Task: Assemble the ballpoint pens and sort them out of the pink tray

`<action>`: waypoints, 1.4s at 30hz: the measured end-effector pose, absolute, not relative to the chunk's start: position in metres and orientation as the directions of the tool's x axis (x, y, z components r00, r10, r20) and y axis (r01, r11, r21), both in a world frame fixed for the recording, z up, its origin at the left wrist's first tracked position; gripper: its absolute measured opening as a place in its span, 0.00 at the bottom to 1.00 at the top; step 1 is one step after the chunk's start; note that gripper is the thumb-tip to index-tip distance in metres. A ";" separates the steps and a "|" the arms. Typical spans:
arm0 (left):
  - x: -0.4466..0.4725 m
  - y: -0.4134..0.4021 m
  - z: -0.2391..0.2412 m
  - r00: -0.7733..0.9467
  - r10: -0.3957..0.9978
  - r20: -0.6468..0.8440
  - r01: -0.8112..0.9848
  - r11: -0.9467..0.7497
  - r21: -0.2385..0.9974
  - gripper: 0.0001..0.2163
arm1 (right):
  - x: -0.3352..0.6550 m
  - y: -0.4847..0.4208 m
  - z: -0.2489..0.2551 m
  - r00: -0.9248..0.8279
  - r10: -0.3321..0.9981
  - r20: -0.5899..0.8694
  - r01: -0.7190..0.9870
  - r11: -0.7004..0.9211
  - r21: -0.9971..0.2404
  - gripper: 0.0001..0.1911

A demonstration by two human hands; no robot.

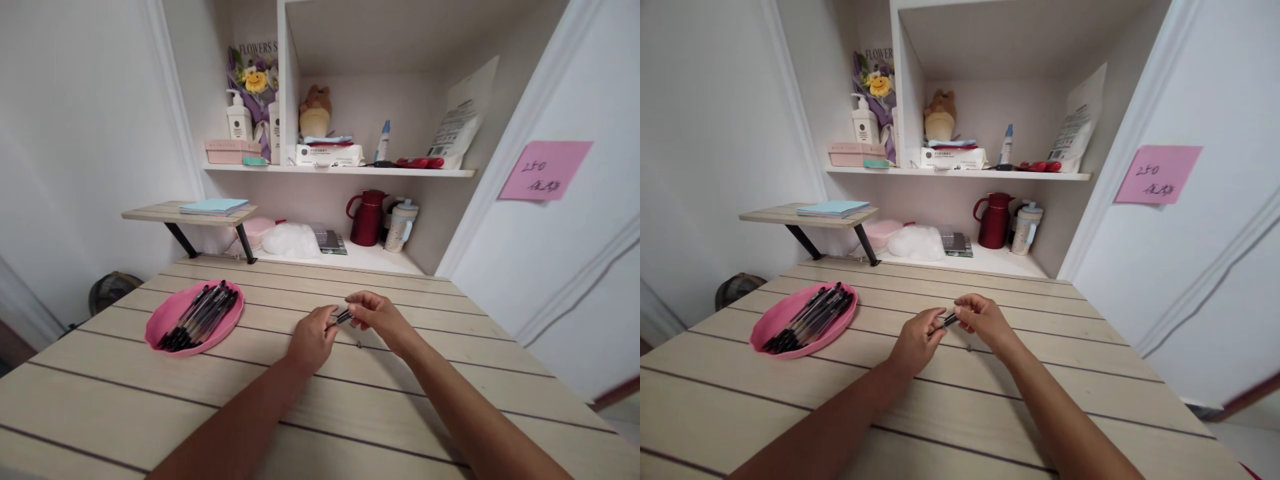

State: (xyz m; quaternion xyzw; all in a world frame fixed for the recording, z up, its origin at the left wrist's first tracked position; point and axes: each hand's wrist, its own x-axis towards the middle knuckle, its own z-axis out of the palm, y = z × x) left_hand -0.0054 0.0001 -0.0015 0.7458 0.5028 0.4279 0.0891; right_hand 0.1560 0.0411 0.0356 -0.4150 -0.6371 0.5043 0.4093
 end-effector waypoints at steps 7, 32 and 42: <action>-0.003 -0.007 0.005 0.207 0.810 0.549 0.808 -0.458 0.371 0.18 | 0.155 0.042 0.033 -0.345 0.937 0.048 0.099 0.087 -0.991 0.11; -0.009 0.004 -0.002 0.099 0.871 0.481 0.560 -0.449 0.697 0.22 | 0.167 0.052 0.031 -0.479 0.867 0.135 0.144 0.230 -0.963 0.14; -0.013 0.011 -0.008 0.133 0.963 0.234 0.420 -0.268 0.867 0.12 | 0.170 0.059 0.026 -0.299 0.948 0.112 0.150 0.162 -0.975 0.13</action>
